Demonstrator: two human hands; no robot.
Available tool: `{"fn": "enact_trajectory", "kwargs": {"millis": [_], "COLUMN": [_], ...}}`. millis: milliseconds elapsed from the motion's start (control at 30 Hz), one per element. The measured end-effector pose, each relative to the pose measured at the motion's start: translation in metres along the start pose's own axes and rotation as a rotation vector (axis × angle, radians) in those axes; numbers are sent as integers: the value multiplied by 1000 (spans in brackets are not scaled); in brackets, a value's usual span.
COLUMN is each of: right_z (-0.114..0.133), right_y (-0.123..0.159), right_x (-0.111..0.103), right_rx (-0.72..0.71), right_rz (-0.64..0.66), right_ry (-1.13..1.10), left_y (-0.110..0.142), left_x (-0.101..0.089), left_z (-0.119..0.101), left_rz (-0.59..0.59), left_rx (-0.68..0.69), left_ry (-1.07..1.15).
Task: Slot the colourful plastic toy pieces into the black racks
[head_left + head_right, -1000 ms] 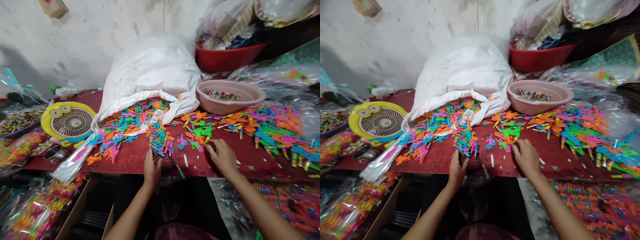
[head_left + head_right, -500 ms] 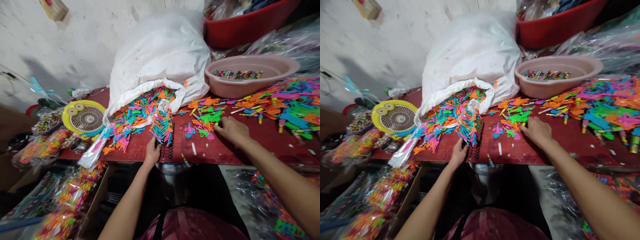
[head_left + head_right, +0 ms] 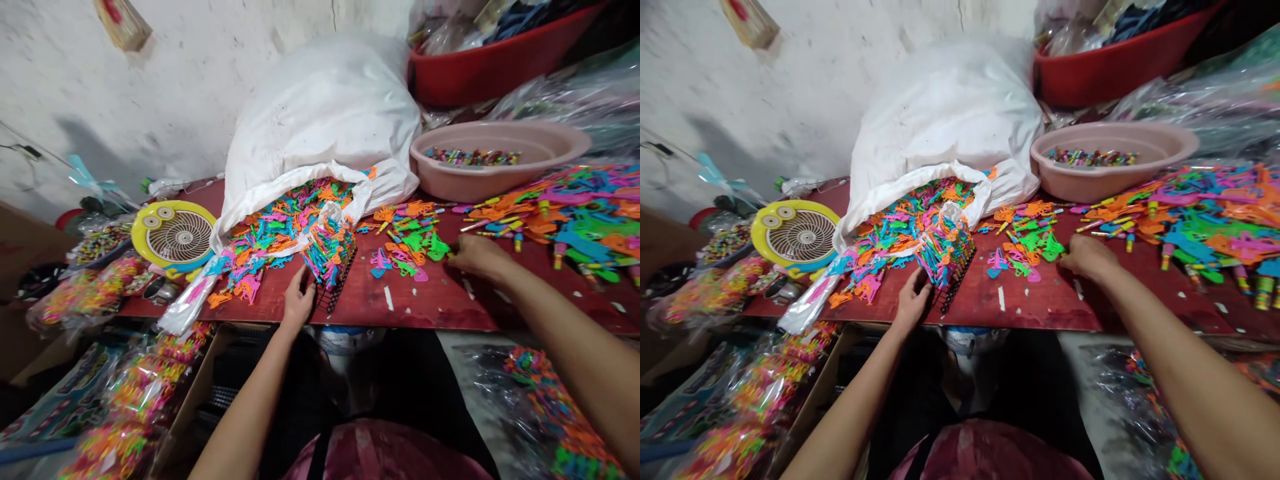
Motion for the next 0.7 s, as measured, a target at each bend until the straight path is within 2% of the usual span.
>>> {"fn": "enact_trajectory", "kwargs": {"millis": [100,200,267,333,400,467,500,533,633,700], "right_z": [-15,-23,-27,-31,-23,2,20,38,92,128], "right_y": [-1,4,11,23,39,58,68,77,94,96], "right_x": [7,8,3,-5,-12,-13,-10,-1,42,73], "right_rx": [45,62,67,81,20,-157,-266,-307,-288,-356], "right_rz": [94,101,35,-67,-163,-204,-185,-133,59,157], "right_ry": [34,20,-63,-185,-371,-655,-832,-943,-1128,-1195], "left_y": [22,26,19,10,4,0,0,-1,-4,-7], "left_x": [-10,1,7,10,14,15,15,14,17,18], "left_z": [-38,-73,-74,-62,-48,-37,-33,-28,-18,-17], "left_rz": [-199,-177,-126,-66,0,31,34,34,52,74], "left_rx": [120,262,233,144,93,93,97,96,88,90], "left_ry": [-134,-321,-304,-199,-89,-19,10,40,128,170]}}
Point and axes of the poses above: each hand's wrist, its own y-axis away from the middle knuckle, its own x-axis out of the palm, z = x × y, the point moved 8 cm from there along -y, towards the middle knuckle, and after that the axes turned 11 degrees about z, right-handed, at the moved point
